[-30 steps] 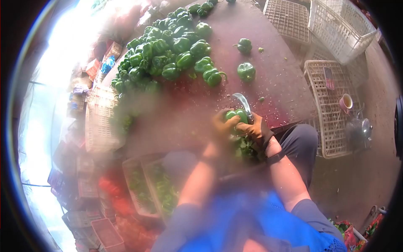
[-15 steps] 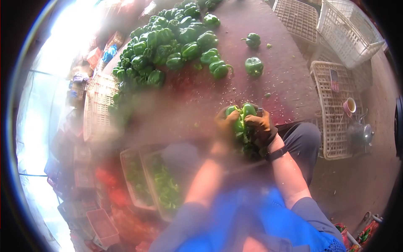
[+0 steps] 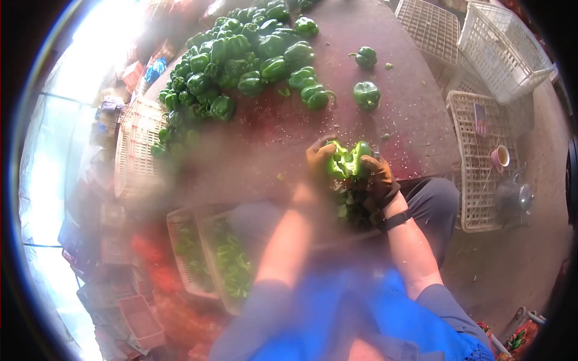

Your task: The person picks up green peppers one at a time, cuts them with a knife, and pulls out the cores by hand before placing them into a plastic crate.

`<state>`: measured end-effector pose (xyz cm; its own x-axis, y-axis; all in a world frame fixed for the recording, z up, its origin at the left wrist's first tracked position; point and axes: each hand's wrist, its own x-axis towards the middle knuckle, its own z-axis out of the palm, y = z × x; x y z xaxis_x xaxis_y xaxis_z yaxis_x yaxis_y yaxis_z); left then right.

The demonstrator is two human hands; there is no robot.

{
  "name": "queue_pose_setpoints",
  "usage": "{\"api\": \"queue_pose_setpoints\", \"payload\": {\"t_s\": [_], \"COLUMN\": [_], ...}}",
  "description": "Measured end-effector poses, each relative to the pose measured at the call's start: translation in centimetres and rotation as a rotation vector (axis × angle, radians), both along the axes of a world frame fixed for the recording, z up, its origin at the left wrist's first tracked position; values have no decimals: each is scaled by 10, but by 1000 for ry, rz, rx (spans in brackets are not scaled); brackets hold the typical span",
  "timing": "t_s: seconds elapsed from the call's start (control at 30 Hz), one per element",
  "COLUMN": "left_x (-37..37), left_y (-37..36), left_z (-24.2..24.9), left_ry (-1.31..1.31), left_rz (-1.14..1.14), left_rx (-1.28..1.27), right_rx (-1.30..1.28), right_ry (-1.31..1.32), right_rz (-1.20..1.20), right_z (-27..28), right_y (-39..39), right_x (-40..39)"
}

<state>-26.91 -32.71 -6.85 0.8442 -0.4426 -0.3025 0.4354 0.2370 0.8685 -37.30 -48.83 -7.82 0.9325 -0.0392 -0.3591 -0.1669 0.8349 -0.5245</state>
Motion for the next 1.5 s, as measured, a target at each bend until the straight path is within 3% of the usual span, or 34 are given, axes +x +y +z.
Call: {"api": "queue_pose_setpoints", "payload": {"t_s": [0.1,0.13,0.23,0.27,0.37,0.43,0.5,0.57,0.6,0.7,0.8,0.83,0.9,1.1,1.17,1.2,1.3,1.33,1.37,1.43,1.5], "left_x": [-1,-12,-36,-39,-33,-34,-29,-26,-25,-22,-8,-5,2,-21,-40,-49,-57,-53,-44,-26,-27], "left_y": [-7,-11,-9,-11,-11,-15,-16,-19,-19,-21,-23,-22,-12,1,12,15,21,24,26,28,17], "left_z": [27,42,60,51,11,1,-2,7,7,9,14,12,12,40,54,55,63,61,53,3,0], "left_ry": [-1015,-969,-1356,-1391,-1312,-1233,-1107,-870,-686,-355,-435,-422,-198,-237,-268,-353,-550,-519,-733,-646,-562], "left_rz": [246,208,-244,-250,-270,-276,-342,-437,-458,-516,-698,-667,-654,-510,-473,-407,-132,-16,72,115,-33], "left_rx": [693,569,972,976,1033,969,942,731,554,304,495,309,314,291,310,261,486,573,728,775,796], "right_rx": [-260,-279,-122,-132,-397,-677,-768,-916,-922,-798,-801,-823,-767,-541,-605,-631,-685,-697,-712,-745,-783], "right_ry": [-91,-112,-122,-122,-34,65,68,35,60,11,-1,-5,-17,1,26,63,40,10,17,21,-103], "right_rz": [-120,-145,-117,-89,-46,-32,-34,30,26,83,137,148,108,-21,14,35,21,6,-8,-30,-57], "right_z": [-55,-56,-43,-36,-8,3,7,1,17,-2,-20,-19,-19,-36,-34,-30,-19,-16,-13,-7,-44], "right_y": [3,4,1,-1,-6,-8,-13,-17,-13,-19,-27,-30,-27,-24,-25,-26,-22,-19,-17,-11,-13], "right_x": [13,15,13,12,8,8,10,10,7,12,12,12,8,13,12,13,12,11,10,11,15]}}
